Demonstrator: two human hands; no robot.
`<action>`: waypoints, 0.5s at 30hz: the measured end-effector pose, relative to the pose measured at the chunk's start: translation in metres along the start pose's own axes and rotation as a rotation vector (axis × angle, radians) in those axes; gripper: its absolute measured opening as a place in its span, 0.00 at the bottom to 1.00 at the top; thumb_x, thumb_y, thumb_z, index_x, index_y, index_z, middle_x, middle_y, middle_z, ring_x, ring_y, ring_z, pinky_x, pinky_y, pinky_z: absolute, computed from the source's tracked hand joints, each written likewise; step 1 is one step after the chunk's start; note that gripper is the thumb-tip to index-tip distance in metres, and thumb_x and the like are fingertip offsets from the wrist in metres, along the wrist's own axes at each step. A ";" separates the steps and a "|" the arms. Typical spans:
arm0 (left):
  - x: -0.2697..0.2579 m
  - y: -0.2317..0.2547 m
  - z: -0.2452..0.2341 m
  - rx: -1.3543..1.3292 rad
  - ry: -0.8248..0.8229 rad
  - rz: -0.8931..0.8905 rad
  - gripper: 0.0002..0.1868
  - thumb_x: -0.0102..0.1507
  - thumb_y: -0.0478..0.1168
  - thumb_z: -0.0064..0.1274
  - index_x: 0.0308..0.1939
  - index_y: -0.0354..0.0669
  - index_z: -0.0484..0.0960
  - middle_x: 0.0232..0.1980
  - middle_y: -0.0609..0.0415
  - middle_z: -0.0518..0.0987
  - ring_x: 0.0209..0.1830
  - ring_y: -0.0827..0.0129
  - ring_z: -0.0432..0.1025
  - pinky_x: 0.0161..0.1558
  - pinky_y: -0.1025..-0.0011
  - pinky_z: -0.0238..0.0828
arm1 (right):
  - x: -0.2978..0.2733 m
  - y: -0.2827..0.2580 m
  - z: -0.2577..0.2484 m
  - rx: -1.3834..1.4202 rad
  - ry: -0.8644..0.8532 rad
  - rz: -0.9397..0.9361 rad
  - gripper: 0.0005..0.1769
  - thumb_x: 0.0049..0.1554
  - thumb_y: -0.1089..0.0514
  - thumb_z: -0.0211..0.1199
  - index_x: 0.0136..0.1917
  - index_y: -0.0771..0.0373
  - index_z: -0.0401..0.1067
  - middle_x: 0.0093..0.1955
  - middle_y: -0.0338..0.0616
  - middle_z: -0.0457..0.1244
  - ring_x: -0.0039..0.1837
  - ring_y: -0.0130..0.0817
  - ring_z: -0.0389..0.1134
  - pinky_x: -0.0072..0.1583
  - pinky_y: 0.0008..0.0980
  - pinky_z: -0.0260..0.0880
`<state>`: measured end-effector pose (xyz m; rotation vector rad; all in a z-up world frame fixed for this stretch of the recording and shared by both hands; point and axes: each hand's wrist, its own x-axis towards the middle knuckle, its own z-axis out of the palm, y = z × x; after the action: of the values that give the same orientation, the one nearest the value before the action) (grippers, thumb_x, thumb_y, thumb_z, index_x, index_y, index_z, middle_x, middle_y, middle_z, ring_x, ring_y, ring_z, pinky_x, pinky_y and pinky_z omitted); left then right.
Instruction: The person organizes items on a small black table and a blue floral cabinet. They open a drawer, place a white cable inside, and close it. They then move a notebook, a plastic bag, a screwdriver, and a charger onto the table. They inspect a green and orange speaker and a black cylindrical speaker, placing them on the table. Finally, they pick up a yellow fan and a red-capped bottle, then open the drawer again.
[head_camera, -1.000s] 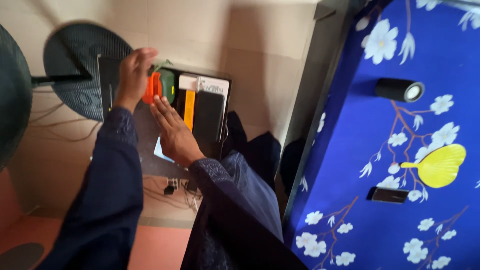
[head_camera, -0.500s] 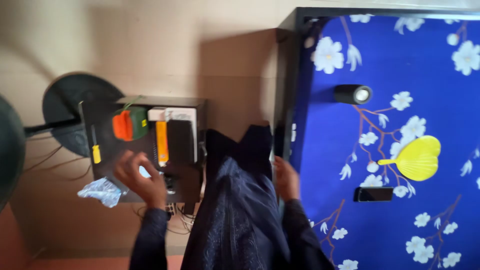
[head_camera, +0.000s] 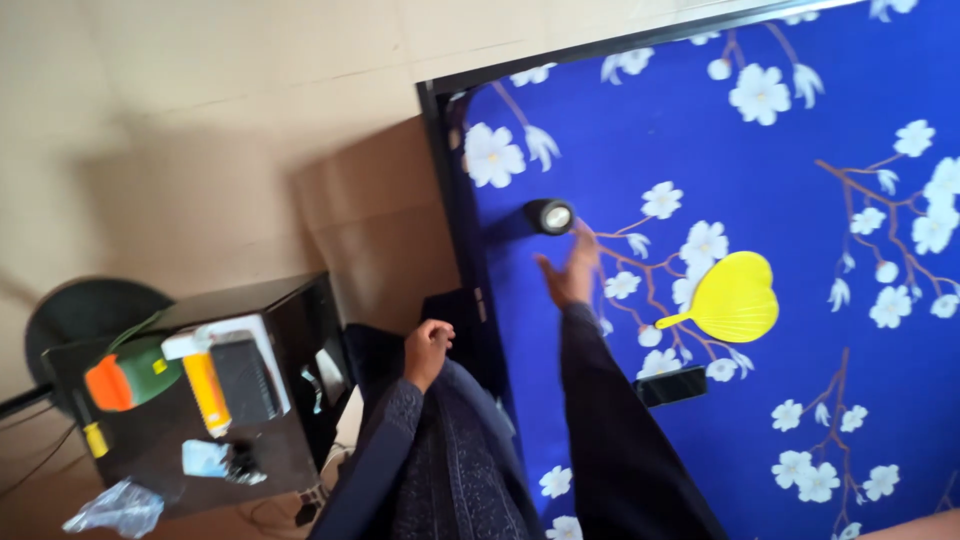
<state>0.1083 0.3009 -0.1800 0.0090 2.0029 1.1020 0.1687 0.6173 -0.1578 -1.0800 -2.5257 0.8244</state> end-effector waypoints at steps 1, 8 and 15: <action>0.012 0.011 0.007 0.003 -0.006 0.006 0.08 0.65 0.42 0.50 0.38 0.48 0.84 0.36 0.52 0.87 0.35 0.60 0.83 0.42 0.63 0.79 | 0.014 -0.010 0.004 -0.002 0.008 0.004 0.55 0.49 0.50 0.79 0.77 0.75 0.52 0.73 0.76 0.52 0.75 0.74 0.51 0.77 0.59 0.45; 0.080 0.065 0.020 0.065 0.055 0.021 0.09 0.65 0.41 0.49 0.42 0.47 0.85 0.38 0.52 0.87 0.36 0.64 0.82 0.40 0.69 0.80 | 0.062 -0.016 0.039 -0.036 -0.135 0.198 0.58 0.35 0.62 0.84 0.74 0.54 0.58 0.69 0.64 0.51 0.65 0.72 0.62 0.68 0.58 0.65; 0.098 0.095 0.039 0.141 0.070 0.097 0.07 0.62 0.43 0.51 0.35 0.51 0.85 0.34 0.57 0.86 0.34 0.66 0.82 0.40 0.71 0.79 | 0.043 -0.021 0.017 0.067 -0.155 0.183 0.47 0.42 0.63 0.79 0.70 0.53 0.58 0.64 0.52 0.53 0.63 0.68 0.64 0.62 0.55 0.72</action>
<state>0.0357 0.4225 -0.1877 0.1448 2.1589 1.0314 0.1193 0.6297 -0.1576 -1.2858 -2.5284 1.0724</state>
